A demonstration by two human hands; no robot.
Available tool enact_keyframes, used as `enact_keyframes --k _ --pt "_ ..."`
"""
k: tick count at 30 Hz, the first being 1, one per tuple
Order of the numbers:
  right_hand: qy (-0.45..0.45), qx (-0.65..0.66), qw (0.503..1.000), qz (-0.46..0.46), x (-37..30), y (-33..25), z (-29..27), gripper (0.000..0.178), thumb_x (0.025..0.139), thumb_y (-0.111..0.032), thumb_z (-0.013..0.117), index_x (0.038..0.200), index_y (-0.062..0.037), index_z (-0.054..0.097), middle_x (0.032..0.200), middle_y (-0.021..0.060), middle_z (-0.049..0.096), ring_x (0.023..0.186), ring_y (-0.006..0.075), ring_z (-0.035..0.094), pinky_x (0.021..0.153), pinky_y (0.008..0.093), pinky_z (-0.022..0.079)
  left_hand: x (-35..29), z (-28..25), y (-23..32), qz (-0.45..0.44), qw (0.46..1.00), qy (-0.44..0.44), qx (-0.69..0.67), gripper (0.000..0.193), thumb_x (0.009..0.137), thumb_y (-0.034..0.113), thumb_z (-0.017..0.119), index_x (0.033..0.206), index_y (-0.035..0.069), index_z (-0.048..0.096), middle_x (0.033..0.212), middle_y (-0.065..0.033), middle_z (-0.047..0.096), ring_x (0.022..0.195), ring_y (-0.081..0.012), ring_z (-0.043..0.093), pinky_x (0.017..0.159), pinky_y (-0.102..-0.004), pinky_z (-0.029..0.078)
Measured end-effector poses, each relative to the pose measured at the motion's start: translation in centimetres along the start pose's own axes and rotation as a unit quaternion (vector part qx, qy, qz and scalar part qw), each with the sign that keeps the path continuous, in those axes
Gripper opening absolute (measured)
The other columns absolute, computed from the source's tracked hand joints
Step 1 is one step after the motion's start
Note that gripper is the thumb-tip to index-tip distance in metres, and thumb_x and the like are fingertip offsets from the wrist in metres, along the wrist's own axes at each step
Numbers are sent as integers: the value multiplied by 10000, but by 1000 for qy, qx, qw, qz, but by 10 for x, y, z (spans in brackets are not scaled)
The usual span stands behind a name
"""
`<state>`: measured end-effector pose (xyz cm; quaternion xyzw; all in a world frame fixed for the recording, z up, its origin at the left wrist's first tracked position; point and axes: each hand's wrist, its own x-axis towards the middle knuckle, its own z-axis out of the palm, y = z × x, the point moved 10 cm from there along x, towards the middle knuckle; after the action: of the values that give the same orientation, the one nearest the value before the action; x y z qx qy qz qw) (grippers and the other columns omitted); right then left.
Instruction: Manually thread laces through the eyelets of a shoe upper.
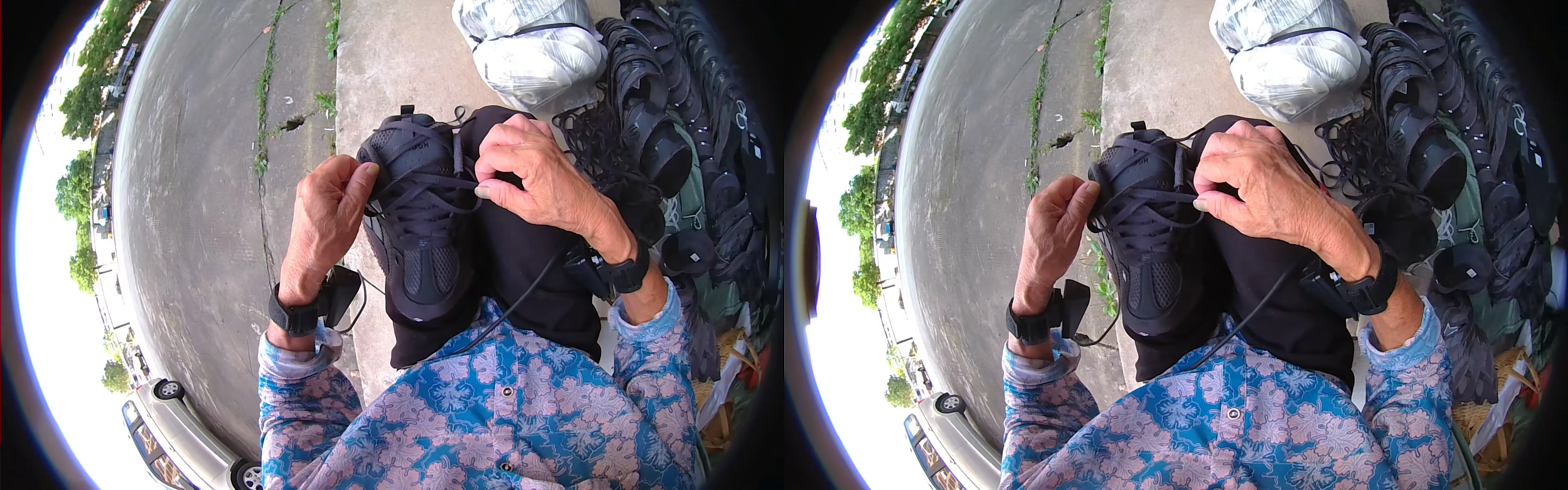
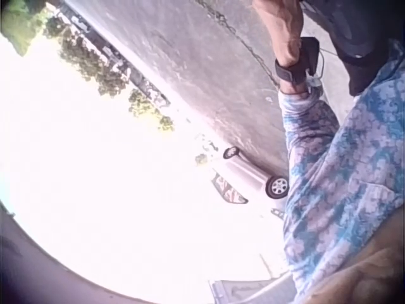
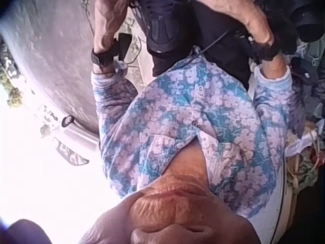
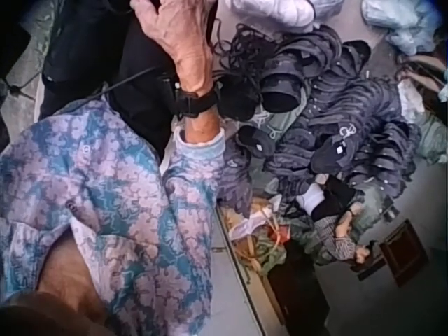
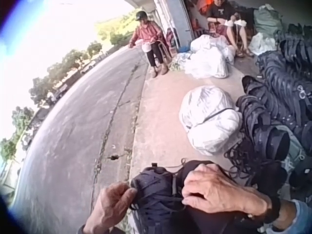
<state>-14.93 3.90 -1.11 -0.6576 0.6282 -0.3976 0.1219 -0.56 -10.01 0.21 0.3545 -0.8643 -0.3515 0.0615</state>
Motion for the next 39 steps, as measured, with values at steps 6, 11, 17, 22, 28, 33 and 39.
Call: enact_keyframes --k 6,11,17,22,28,33,39 --pt "1 16 1000 15 -1 3 0 117 764 -187 719 765 -111 630 858 7 577 899 218 525 868 387 368 -13 -4 -5 -3 999 38 -30 283 916 215 610 793 -39 596 653 -75 548 619 -123 513 556 -301 434" --pt "6 18 1000 -2 -3 6 2 125 762 -145 715 789 -102 600 888 24 549 911 221 505 871 367 354 -11 -1 -3 1 998 41 -43 323 922 269 622 827 -40 609 692 -75 573 655 -130 547 586 -290 456" --pt "49 58 997 -1 -5 11 -4 221 778 -139 691 969 -79 598 962 42 570 960 224 541 903 363 401 5 -2 1 -24 994 101 20 530 850 447 683 1077 -19 575 1091 -191 566 994 -303 587 768 -388 513" --pt "60 76 995 3 -8 14 -8 237 795 -135 673 1005 -55 597 974 53 578 931 221 559 876 342 434 24 13 -1 7 993 103 56 633 832 457 698 1154 -67 549 1128 -245 557 1063 -341 564 895 -400 466" --pt "77 126 989 9 -11 18 -13 183 820 -71 649 996 -46 606 957 50 595 917 201 573 859 327 455 23 32 -43 -124 968 32 -214 694 865 526 627 1192 -78 528 1032 -153 594 969 -199 575 884 -280 449" --pt "102 114 988 8 -14 15 -19 172 784 -32 669 938 -44 594 881 62 611 869 237 596 800 342 476 21 30 -45 -128 955 18 -269 674 841 501 656 1190 -63 534 1033 -121 587 901 -163 562 825 -253 442" --pt "81 137 985 60 -16 14 -22 151 833 -62 644 976 -21 614 916 66 619 891 189 600 822 309 478 17 6 -35 -88 960 82 -252 516 783 356 663 1092 -53 607 920 -69 605 847 -144 552 787 -251 432"
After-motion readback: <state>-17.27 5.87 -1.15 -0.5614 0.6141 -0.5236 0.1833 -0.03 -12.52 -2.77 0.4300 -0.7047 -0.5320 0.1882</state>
